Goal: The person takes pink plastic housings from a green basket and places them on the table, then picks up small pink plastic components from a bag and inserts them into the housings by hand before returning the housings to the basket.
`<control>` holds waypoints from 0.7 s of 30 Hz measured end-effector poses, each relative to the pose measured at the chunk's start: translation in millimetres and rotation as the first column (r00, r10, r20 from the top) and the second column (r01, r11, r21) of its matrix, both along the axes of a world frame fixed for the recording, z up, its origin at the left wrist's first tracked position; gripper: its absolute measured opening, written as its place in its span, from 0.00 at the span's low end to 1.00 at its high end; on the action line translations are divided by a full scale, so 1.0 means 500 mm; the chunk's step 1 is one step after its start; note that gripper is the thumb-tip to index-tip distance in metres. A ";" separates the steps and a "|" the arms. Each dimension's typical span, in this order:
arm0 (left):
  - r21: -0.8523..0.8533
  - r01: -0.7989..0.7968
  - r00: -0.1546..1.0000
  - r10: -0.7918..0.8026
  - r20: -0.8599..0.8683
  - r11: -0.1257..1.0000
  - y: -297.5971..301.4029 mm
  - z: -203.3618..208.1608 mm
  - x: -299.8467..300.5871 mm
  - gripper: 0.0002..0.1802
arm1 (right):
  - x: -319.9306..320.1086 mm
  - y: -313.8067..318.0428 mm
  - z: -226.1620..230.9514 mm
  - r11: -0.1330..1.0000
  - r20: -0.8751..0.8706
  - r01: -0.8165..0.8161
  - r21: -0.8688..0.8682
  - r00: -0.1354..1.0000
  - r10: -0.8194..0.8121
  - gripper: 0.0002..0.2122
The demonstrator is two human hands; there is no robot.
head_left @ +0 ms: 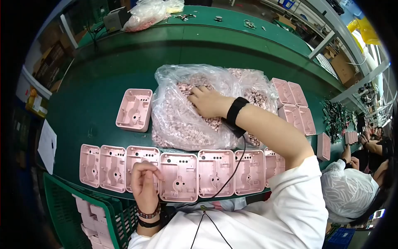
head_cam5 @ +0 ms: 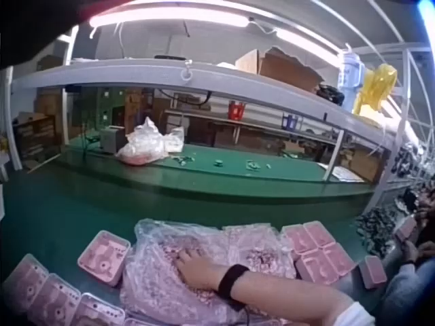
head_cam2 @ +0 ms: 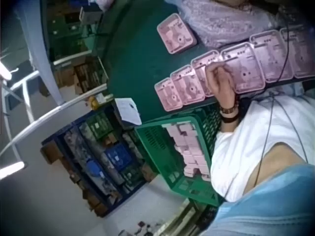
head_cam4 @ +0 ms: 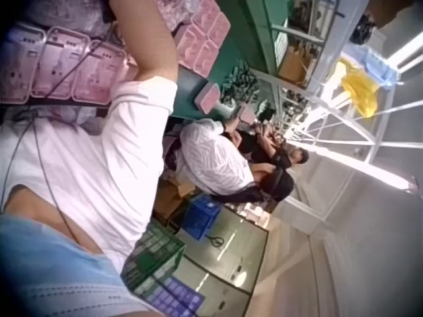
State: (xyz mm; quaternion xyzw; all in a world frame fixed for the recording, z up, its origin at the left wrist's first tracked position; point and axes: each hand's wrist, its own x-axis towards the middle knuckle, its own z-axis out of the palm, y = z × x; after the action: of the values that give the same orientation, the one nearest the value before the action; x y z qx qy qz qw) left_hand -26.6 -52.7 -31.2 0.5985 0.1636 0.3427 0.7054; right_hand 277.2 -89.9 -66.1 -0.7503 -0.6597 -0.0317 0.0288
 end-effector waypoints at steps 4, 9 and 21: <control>-0.146 -0.145 0.989 0.145 -0.013 0.979 0.041 -0.041 -0.031 0.11 | -0.007 -0.007 -0.005 0.992 0.071 -0.056 0.111 0.996 0.048 0.13; -0.181 -0.194 0.980 0.199 0.009 0.964 0.038 -0.040 -0.025 0.13 | 0.025 0.022 0.017 0.987 -0.152 0.058 -0.148 0.985 -0.081 0.12; -0.269 -0.026 0.994 0.053 0.093 0.963 0.044 -0.014 -0.025 0.13 | 0.001 0.024 0.066 0.945 -0.248 0.228 0.235 0.954 -0.168 0.11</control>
State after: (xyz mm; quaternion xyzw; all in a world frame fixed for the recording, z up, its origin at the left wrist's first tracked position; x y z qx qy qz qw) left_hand -38.9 -30.9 -38.3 0.4768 0.1850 0.3611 0.7798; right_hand 277.8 -77.7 -33.2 -0.8015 -0.5630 -0.0362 0.1983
